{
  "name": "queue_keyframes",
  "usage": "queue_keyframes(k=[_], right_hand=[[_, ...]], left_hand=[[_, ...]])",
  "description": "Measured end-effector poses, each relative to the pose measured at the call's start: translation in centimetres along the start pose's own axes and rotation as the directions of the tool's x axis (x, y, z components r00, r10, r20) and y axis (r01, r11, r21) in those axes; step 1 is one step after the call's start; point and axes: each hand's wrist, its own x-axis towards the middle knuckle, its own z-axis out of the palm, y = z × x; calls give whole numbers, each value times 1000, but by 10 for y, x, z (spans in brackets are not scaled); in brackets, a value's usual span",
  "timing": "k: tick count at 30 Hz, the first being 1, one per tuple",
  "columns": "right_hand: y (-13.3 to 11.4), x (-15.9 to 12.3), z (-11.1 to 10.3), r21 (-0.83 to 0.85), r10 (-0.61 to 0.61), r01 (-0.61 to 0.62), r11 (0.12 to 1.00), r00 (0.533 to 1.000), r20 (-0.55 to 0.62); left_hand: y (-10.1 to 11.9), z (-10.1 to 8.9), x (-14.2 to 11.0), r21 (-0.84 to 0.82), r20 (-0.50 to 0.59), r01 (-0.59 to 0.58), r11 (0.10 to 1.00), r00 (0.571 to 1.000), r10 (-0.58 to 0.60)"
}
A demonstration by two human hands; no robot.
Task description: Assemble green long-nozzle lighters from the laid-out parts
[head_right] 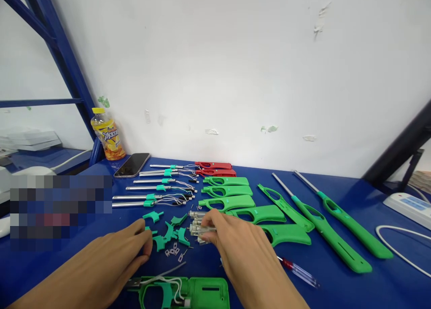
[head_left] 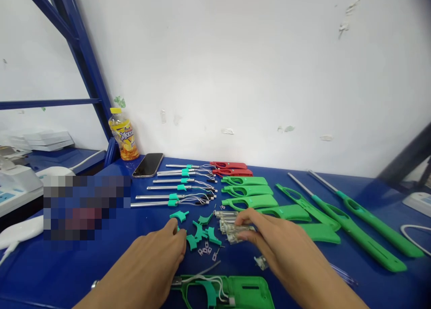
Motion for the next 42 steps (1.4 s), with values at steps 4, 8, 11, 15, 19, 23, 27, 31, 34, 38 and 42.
queue_keyframes(k=[4,8,11,15,19,23,27,31,34,38,42], right_hand=[[-1,1,-1,-32,-7,5,999,999,-37],[-4,0,0,-29,-15,13,1000,995,-98],[-7,-2,1,-7,-18,17,1000,986,-166],[-12,-3,2,8,-2,4,1000,976,-219],[-14,-2,-2,40,0,8,999,982,-187],[-15,-2,-8,117,-27,41,992,992,-122],[-17,-4,-9,153,-45,56,987,996,-77],[-19,-3,-9,190,-37,49,981,997,-65],[-19,-2,-8,186,-15,30,982,997,-79],[-19,-2,-9,206,-16,36,978,995,-96],[-22,-3,-11,242,-26,51,969,994,-108]], left_hand=[[2,-8,5,40,-24,-78,996,997,79],[14,-34,30,-62,24,-36,997,999,38],[22,-48,46,-115,-101,-74,991,993,63],[32,-59,51,-116,-490,-192,974,865,112],[45,-66,53,-282,-597,-279,918,800,59],[52,-67,58,-375,-581,-300,877,813,30],[57,-67,58,-403,-607,-302,864,794,-6],[60,-68,55,-416,-612,-294,860,790,-25],[60,-68,54,-391,-632,-287,875,774,-29],[59,-66,54,-353,-655,-274,895,755,-28],[59,-64,54,-320,-671,-255,913,740,-28]])
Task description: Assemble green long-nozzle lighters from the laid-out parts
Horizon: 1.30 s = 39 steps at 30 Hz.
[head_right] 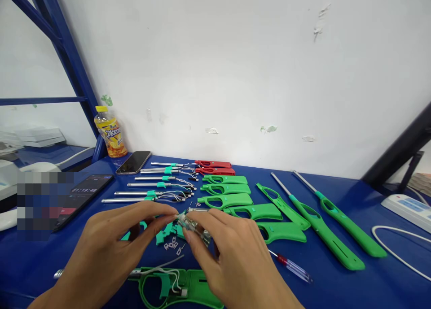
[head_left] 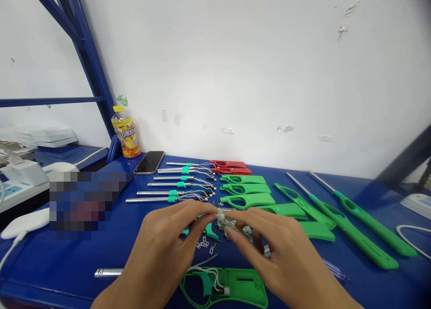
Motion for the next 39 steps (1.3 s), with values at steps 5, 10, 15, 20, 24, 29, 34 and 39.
queue_keyframes(k=[5,10,15,20,24,29,34,39], right_hand=[[-2,1,-1,34,-22,22,999,1000,2],[-2,1,-3,52,-37,39,998,999,-25],[-2,1,-2,37,-82,84,996,994,-66],[-1,2,-2,2,-114,114,993,990,-80],[-2,3,-2,-2,-159,160,987,981,-110],[-4,4,-5,-24,-226,225,974,964,-142],[-4,3,-6,1,-306,310,951,937,-166],[-3,0,-5,39,-299,304,952,949,-104]], left_hand=[[1,1,-1,18,-22,16,1000,1000,-16],[3,1,-4,-38,-63,47,998,997,-49],[5,1,-4,-19,-105,60,998,993,-62],[5,0,-3,-3,-77,63,998,995,-63],[4,1,-4,-16,-26,101,995,995,-101],[5,3,-8,-95,-12,150,984,988,-152],[7,3,-8,-93,-10,14,996,1000,-15],[5,7,-10,-97,25,-9,995,1000,12]])
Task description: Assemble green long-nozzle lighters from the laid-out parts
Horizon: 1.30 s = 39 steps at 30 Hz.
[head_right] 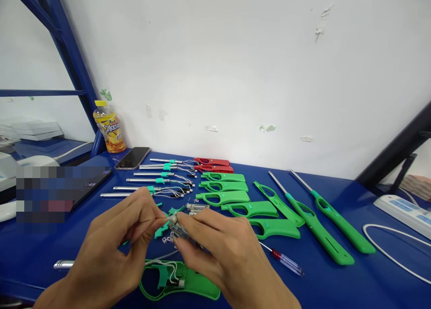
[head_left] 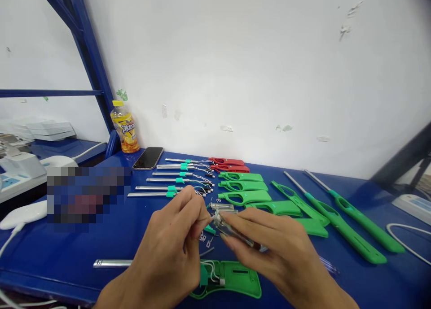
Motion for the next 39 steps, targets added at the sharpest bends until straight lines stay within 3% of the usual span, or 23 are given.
queue_keyframes(k=[7,13,21,26,29,31,35,37,39], right_hand=[[-6,0,-9,177,135,-155,972,984,121],[-7,0,-17,224,139,-169,960,979,146],[-8,1,-20,239,144,-170,956,982,124],[2,0,-20,127,192,-205,970,975,108],[13,-5,-12,-37,293,-291,956,951,98],[16,-8,-8,-101,360,-351,931,929,91],[7,-12,-8,-28,418,-422,906,885,206],[1,-12,-10,29,431,-459,888,853,295],[-3,-11,-11,64,436,-486,872,828,352]], left_hand=[[4,2,-3,-61,45,40,997,998,-37],[9,-1,-6,-151,70,71,986,996,-61],[17,-4,-1,-152,63,86,985,995,-78],[8,-10,7,-92,121,235,968,967,-224],[-5,-16,6,12,238,287,958,930,-282],[-15,-20,1,119,368,273,955,881,-298],[-29,-24,-14,269,600,237,933,717,-355],[-31,-23,-18,286,638,244,927,673,-374],[-28,-22,-18,297,645,253,921,658,-389]])
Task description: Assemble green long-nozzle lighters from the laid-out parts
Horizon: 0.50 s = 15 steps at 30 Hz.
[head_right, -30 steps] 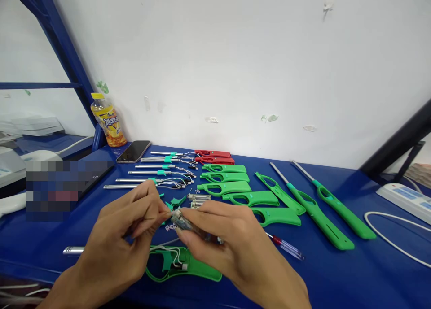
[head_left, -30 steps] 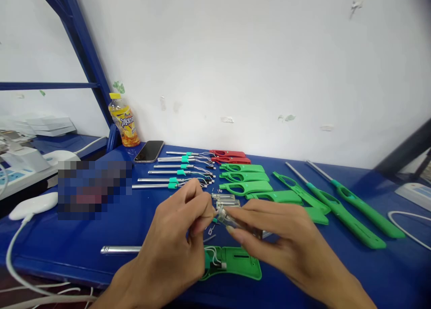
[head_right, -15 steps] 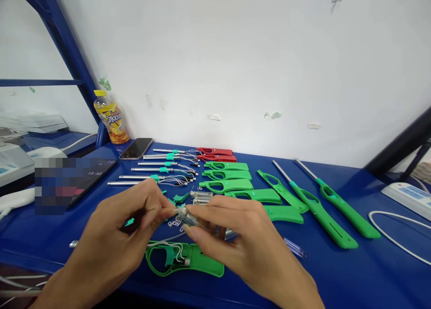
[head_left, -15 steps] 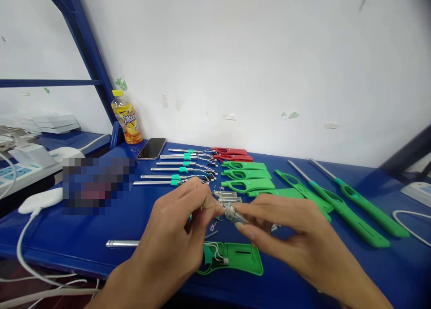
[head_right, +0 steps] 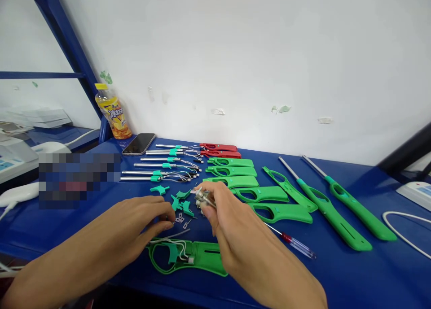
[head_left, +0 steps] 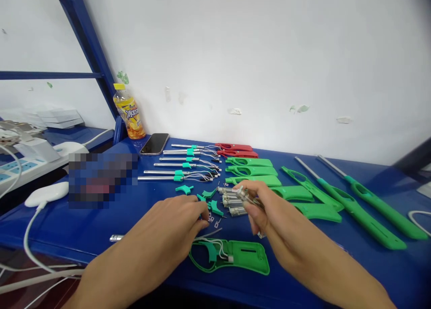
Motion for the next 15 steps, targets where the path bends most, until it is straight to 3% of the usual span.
queue_keyframes(k=[4,15], right_hand=[[-2,4,0,45,-17,16,999,1000,24],[-2,9,2,-41,-106,107,993,994,20]], left_hand=[[8,0,3,6,7,28,1000,1000,-28],[17,0,12,-44,26,22,999,999,-21]])
